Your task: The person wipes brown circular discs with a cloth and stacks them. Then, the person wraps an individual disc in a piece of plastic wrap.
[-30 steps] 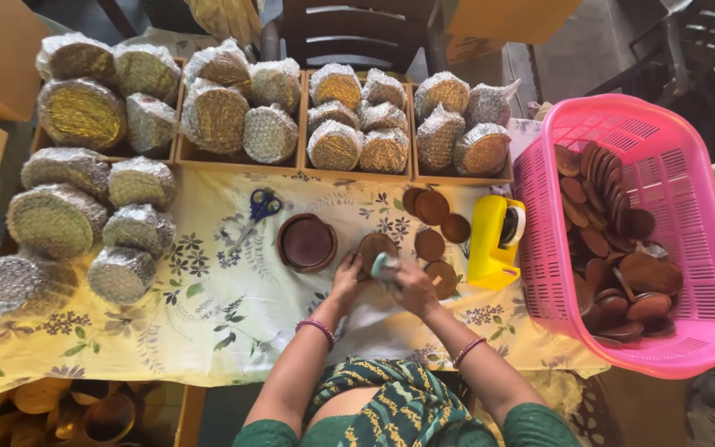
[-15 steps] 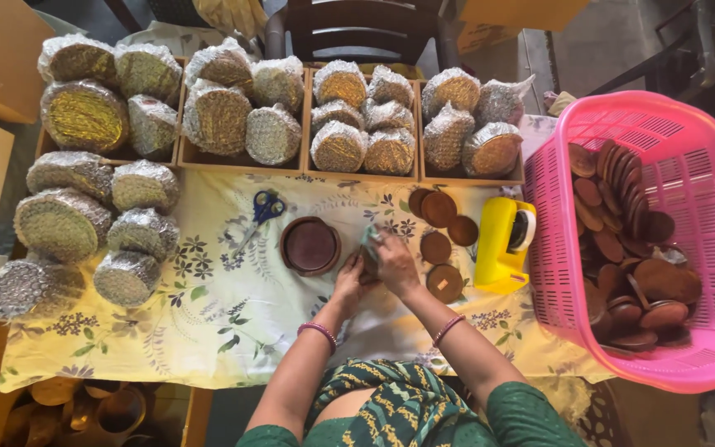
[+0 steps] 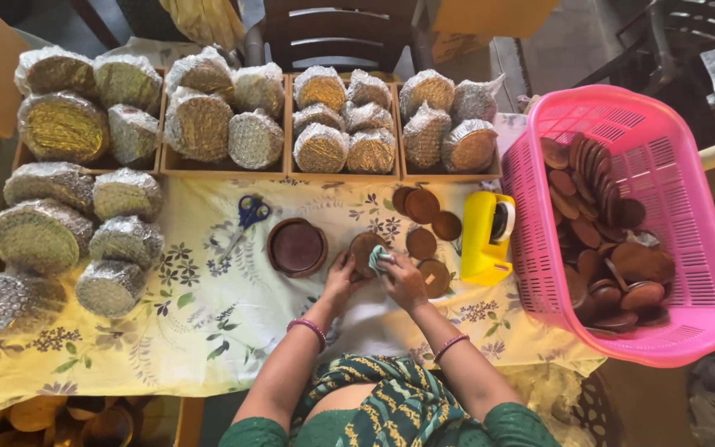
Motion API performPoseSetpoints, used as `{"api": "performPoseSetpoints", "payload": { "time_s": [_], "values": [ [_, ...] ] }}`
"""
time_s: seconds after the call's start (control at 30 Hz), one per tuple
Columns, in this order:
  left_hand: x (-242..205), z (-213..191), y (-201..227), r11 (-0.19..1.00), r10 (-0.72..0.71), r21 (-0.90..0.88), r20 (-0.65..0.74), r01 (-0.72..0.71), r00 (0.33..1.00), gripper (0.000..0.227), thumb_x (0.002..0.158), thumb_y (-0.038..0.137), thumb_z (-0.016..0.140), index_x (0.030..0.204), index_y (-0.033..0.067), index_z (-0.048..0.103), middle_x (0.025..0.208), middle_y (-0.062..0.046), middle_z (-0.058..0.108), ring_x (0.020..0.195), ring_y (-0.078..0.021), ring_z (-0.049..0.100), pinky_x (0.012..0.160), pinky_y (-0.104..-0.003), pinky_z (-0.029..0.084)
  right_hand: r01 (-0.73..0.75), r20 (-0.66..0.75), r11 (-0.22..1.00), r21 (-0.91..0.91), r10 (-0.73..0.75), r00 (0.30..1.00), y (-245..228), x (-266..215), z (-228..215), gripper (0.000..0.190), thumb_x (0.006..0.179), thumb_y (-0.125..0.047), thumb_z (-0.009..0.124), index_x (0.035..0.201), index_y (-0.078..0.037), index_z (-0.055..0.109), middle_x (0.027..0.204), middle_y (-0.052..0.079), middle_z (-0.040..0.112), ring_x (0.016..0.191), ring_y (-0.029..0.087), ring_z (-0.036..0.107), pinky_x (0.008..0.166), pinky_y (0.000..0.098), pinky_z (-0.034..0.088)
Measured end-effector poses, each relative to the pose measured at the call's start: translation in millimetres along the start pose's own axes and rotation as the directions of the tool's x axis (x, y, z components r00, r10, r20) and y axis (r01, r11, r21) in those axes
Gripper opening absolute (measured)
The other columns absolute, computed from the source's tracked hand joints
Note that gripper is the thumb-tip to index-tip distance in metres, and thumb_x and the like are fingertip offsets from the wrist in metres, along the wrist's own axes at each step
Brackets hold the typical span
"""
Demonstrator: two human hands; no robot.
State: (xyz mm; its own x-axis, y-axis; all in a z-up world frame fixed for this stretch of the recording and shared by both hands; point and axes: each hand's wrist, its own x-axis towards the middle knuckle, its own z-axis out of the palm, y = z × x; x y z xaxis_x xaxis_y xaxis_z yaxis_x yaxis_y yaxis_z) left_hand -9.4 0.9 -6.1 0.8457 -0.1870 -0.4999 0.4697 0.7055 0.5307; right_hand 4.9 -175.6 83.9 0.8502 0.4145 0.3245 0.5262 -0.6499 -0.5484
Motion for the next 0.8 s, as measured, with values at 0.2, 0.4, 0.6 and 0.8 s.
{"api": "performPoseSetpoints", "payload": {
  "time_s": [0.2,0.4,0.6,0.8],
  "values": [
    [-5.5,8.7,8.8,1.0,-0.008,-0.016,0.011,0.008,1.0,0.046,0.101,0.035,0.054,0.145,0.0206,0.048,0.128,-0.004,0.067,0.111,-0.0215,0.071,0.092,-0.044,0.061,-0.096,-0.033,0.995,-0.041,0.095,0.995,-11.1,39.4,13.1,0.038,0.088,-0.001,0.063,0.125,-0.003,0.07,0.135,0.019,0.061,0.124,0.036,0.06,0.105,0.0426,0.05],
    [12.3,-5.0,-9.0,0.999,0.022,-0.037,-0.089,-0.026,0.996,0.041,0.103,0.035,0.051,0.142,0.0212,0.054,0.119,-0.001,0.069,0.095,-0.0157,0.072,0.076,-0.04,0.062,0.118,0.061,0.992,-0.043,-0.115,0.992,-27.2,24.5,26.8,0.039,0.089,-0.002,0.062,0.127,-0.001,0.068,0.141,0.022,0.059,0.131,0.039,0.057,0.111,0.0459,0.046],
    [23.0,-18.4,-20.4,0.996,0.052,0.076,-0.066,-0.047,0.996,0.039,0.108,0.034,0.054,0.144,0.0177,0.055,0.123,-0.003,0.067,0.101,-0.016,0.068,0.077,-0.038,0.057,0.203,0.047,0.979,0.016,-0.204,0.978,-7.6,-11.8,6.0,0.037,0.077,-0.002,0.068,0.114,-0.004,0.074,0.13,0.02,0.066,0.125,0.037,0.063,0.109,0.046,0.049],
    [2.4,5.2,4.4,0.998,-0.015,0.061,-0.02,0.017,1.0,0.041,0.106,0.036,0.046,0.143,0.0195,0.048,0.128,-0.005,0.067,0.109,-0.0226,0.071,0.086,-0.041,0.061,-0.068,0.017,0.997,-0.039,0.069,0.997,-2.4,37.9,-0.6,0.027,0.084,-0.008,0.07,0.111,-0.007,0.076,0.122,0.015,0.071,0.116,0.034,0.067,0.101,0.041,0.054]
  ]
}}
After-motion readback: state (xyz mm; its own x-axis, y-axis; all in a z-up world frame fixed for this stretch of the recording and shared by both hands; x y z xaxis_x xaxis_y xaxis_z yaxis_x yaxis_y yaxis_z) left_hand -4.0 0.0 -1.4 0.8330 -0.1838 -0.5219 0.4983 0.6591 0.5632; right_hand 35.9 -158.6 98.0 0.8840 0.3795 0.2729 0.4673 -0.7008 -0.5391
